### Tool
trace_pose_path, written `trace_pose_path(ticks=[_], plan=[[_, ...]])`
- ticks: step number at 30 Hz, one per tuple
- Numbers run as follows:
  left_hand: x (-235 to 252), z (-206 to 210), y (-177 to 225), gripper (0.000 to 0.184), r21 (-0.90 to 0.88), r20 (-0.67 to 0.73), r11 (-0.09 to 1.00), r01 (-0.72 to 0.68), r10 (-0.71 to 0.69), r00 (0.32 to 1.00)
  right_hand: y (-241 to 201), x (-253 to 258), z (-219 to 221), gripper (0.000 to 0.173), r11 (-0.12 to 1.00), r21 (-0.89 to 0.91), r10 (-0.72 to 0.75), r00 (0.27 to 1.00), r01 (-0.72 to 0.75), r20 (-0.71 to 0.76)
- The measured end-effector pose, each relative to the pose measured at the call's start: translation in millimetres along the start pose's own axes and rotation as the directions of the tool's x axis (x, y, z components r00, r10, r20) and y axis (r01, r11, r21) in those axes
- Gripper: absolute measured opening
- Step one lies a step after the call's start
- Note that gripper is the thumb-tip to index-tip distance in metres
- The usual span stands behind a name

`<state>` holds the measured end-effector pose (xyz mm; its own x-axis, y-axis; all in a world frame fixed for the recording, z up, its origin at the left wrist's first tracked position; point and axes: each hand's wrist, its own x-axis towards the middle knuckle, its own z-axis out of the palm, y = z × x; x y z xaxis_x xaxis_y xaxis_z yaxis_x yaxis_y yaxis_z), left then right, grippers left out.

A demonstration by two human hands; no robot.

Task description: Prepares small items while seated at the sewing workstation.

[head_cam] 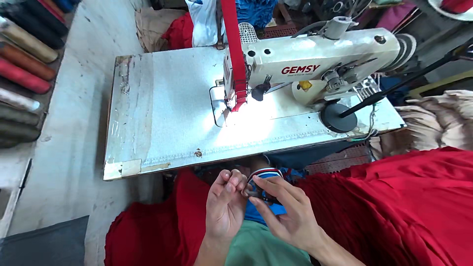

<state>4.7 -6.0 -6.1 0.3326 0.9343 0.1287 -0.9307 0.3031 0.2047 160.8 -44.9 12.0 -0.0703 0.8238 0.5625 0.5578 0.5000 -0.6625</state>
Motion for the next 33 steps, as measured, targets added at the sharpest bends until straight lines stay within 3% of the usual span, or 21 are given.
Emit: trace_pose_path(ticks=[20,22,23,24,25,26,27,28,29,31,33], plan=[[-5.8,-21.1,12.3,0.017,-0.001,0.041,1.0,-0.013,0.013,0.999,-2.1,-5.5,1.8,0.032,0.998,-0.054,0.026,0.999,-0.023,0.047],[-13.1,-41.3,23.1,0.017,0.138,0.011,0.99,-0.005,0.004,1.0,4.6,-13.4,10.0,0.034,0.997,-0.073,0.016,0.996,-0.01,0.085],[-18.1,-57.0,31.2,0.017,0.293,-0.029,0.956,-0.011,0.02,0.999,7.7,-17.4,14.1,0.035,0.995,-0.094,0.033,0.991,-0.02,0.132],[-23.5,-76.4,40.9,0.015,0.514,-0.091,0.858,-0.016,0.073,0.993,12.4,-22.2,20.1,0.035,0.992,-0.122,0.064,0.979,-0.041,0.193],[-29.3,-100.9,52.5,0.013,0.758,-0.154,0.652,0.013,0.16,0.975,20.3,-28.7,28.9,0.035,0.986,-0.151,0.114,0.957,-0.075,0.267],[-34.7,-130.4,65.9,0.017,0.934,-0.205,0.34,0.111,0.254,0.945,31.4,-37.8,40.3,0.036,0.974,-0.188,0.19,0.914,-0.128,0.36],[-40.2,-163.7,81.0,0.026,0.962,-0.26,0.001,0.274,0.322,0.91,44.4,-48.9,53.2,0.038,0.949,-0.232,0.303,0.828,-0.215,0.471],[-45.8,-199.4,96.2,0.037,0.872,-0.316,-0.255,0.418,0.358,0.879,58.8,-60.5,67.7,0.041,0.902,-0.283,0.431,0.685,-0.325,0.587],[-51.0,-233.7,110.4,0.045,0.771,-0.368,-0.385,0.507,0.38,0.848,73.7,-74.2,84.4,0.044,0.844,-0.335,0.526,0.521,-0.419,0.673],[-54.9,-282.7,135.3,0.049,0.707,-0.432,-0.388,0.591,0.424,0.796,95.4,-107.2,118.8,0.046,0.749,-0.432,0.61,0.268,-0.503,0.746],[-46.6,-298.4,156.9,0.047,0.681,-0.545,-0.265,0.683,0.44,0.714,95.8,-127.7,143.0,0.046,0.721,-0.535,0.645,0.145,-0.441,0.75]])
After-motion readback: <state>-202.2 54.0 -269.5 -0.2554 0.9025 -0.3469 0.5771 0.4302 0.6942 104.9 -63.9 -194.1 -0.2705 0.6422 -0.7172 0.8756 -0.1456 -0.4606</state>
